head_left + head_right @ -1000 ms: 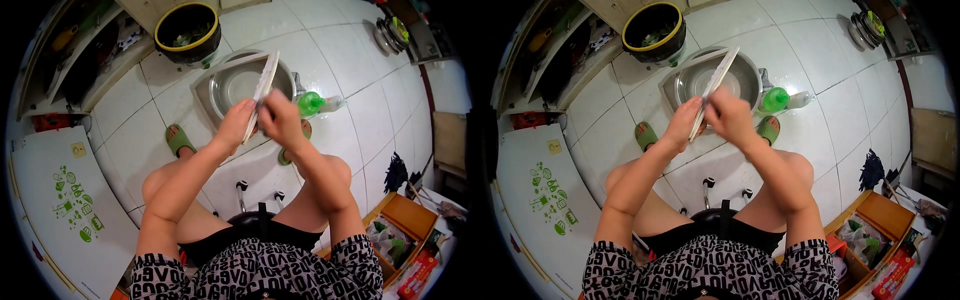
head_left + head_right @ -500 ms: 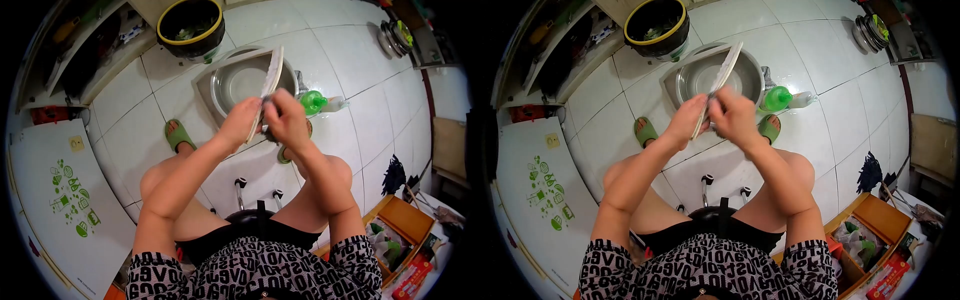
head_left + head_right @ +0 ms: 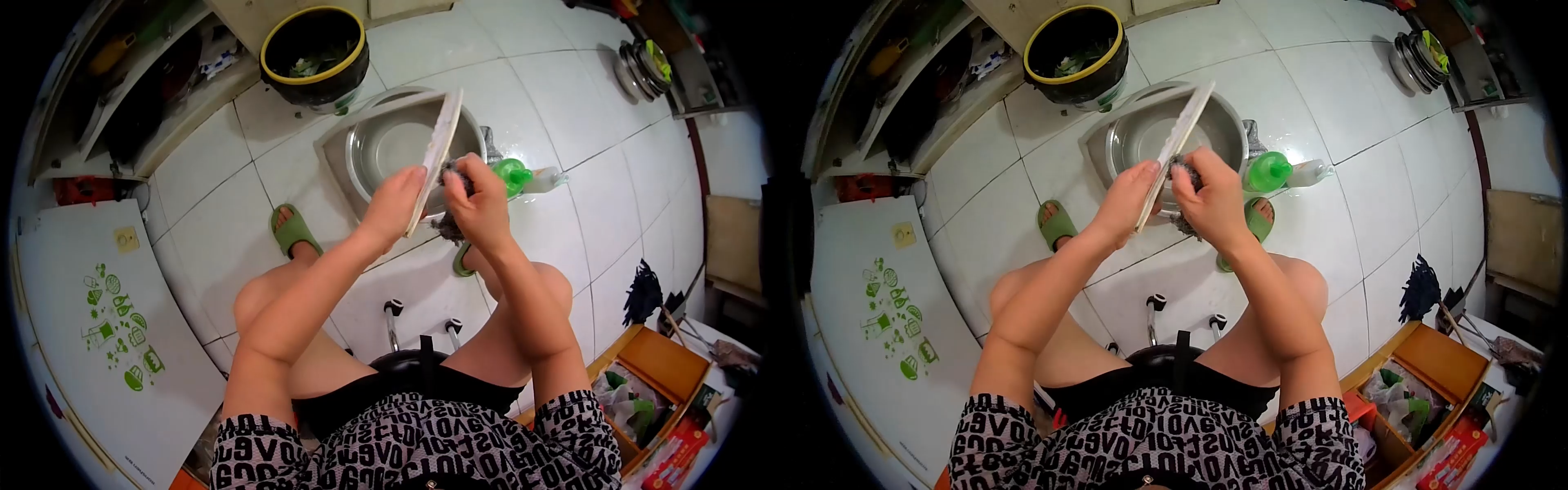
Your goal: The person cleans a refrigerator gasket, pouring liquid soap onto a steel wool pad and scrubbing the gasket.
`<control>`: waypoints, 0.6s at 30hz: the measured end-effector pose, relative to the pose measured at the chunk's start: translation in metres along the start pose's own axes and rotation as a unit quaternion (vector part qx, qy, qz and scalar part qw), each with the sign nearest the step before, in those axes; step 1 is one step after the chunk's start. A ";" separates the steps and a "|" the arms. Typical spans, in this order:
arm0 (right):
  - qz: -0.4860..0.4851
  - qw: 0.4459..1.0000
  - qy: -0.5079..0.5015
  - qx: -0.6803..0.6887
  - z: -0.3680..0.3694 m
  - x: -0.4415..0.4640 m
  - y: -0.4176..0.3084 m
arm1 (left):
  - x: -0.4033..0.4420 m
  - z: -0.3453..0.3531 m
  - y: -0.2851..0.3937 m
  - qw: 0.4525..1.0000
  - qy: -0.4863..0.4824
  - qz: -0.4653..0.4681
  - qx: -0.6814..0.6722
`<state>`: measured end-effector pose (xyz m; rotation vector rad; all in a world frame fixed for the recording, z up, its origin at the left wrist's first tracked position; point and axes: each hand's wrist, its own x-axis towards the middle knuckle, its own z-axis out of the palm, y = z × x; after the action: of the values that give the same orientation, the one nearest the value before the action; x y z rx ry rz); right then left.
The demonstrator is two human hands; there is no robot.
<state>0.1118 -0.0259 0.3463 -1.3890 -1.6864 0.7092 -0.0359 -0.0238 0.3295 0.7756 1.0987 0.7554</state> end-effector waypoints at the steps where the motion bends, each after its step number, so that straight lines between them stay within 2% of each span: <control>1: 0.006 0.999 0.018 0.030 -0.002 0.000 0.001 | 0.000 -0.001 0.000 1.000 0.000 -0.002 -0.001; 4: -0.005 0.999 0.025 0.041 -0.003 -0.004 -0.004 | 0.000 -0.002 -0.003 1.000 -0.010 -0.006 0.003; 6: -0.121 0.991 -0.055 0.013 0.008 -0.011 -0.012 | 0.001 0.003 -0.006 0.998 0.013 0.038 -0.045; 8: -0.087 0.995 -0.056 0.007 0.011 -0.012 -0.004 | -0.005 -0.001 -0.001 0.999 -0.006 0.019 -0.046; 10: -0.040 0.999 0.008 -0.032 0.007 0.002 0.007 | -0.008 0.001 0.002 0.998 -0.027 0.003 -0.051; 11: -0.012 1.000 0.007 -0.024 0.005 0.004 0.008 | -0.008 0.001 0.002 0.999 -0.028 -0.007 -0.037; 12: -0.013 1.000 0.007 -0.024 0.006 0.003 0.004 | -0.008 0.001 0.002 0.999 -0.028 -0.018 -0.022; 14: -0.087 0.996 -0.023 -0.007 0.012 -0.006 -0.006 | -0.001 0.001 -0.009 0.999 -0.017 0.004 -0.037; 16: -0.085 0.995 -0.042 -0.012 0.015 -0.009 -0.008 | -0.003 0.000 -0.008 0.998 -0.005 0.020 -0.051; 18: -0.036 0.998 -0.007 -0.054 0.012 -0.002 0.008 | -0.009 -0.001 -0.006 0.999 -0.036 -0.024 -0.028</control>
<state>0.1053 -0.0247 0.3328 -1.3931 -1.7978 0.5963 -0.0385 -0.0343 0.3284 0.7202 1.0239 0.7094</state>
